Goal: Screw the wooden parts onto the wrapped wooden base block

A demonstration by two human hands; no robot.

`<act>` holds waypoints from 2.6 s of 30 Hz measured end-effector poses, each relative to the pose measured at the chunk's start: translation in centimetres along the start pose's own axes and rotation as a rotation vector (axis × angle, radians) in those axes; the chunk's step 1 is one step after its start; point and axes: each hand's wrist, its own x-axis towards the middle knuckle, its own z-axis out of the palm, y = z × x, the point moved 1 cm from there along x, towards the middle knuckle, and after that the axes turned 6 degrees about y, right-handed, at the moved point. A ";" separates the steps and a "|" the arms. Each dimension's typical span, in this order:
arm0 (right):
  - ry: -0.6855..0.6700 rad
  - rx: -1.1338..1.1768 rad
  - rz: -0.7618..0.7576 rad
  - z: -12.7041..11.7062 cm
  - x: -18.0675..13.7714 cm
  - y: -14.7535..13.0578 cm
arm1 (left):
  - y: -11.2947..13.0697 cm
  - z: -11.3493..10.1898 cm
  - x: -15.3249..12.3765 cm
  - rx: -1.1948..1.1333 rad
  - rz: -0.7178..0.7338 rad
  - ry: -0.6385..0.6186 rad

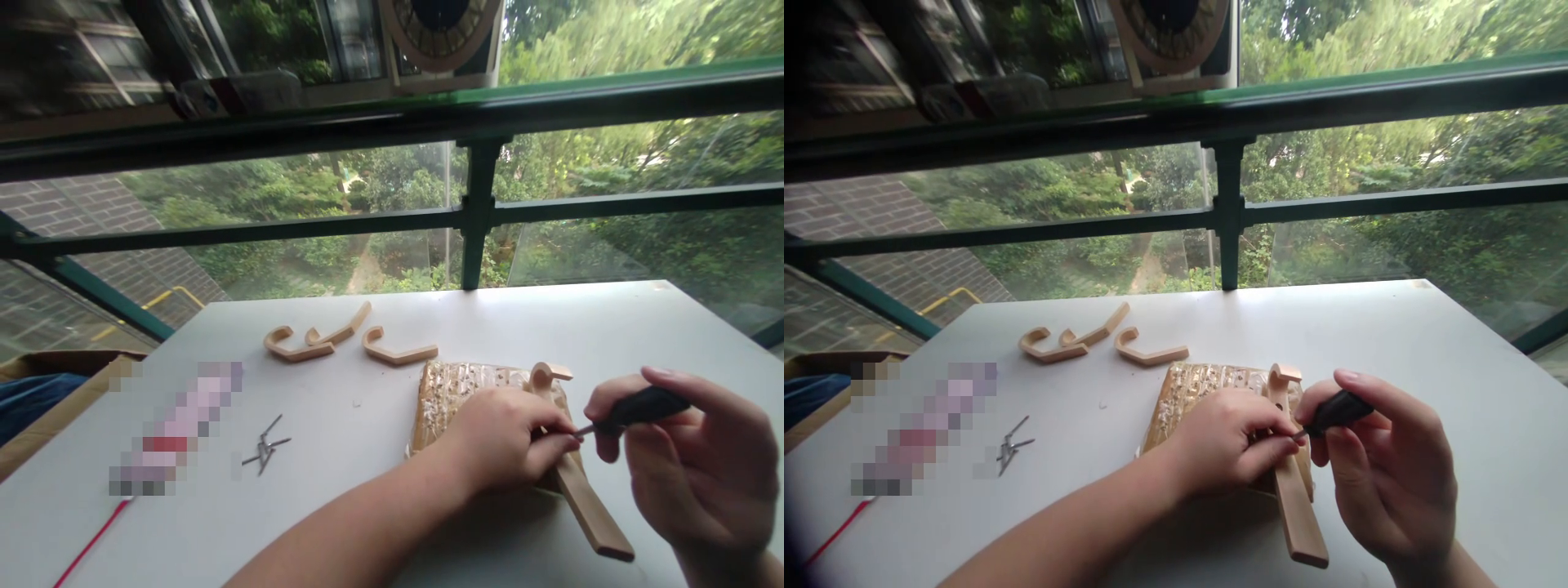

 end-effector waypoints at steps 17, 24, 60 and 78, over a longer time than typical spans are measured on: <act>0.002 -0.032 -0.036 -0.3 -0.4 0.7 | 0.2 -0.1 -0.2 0.007 0.032 0.016; 0.019 -0.064 -0.097 -0.1 -0.1 0.4 | 0.0 0.0 -0.2 0.000 -0.026 0.013; -0.120 0.061 0.038 0.6 0.1 0.9 | 0.4 -0.2 0.0 0.081 0.010 -0.045; -0.127 0.092 0.110 0.2 -0.1 1.5 | 0.7 -0.3 0.0 0.031 -0.080 0.001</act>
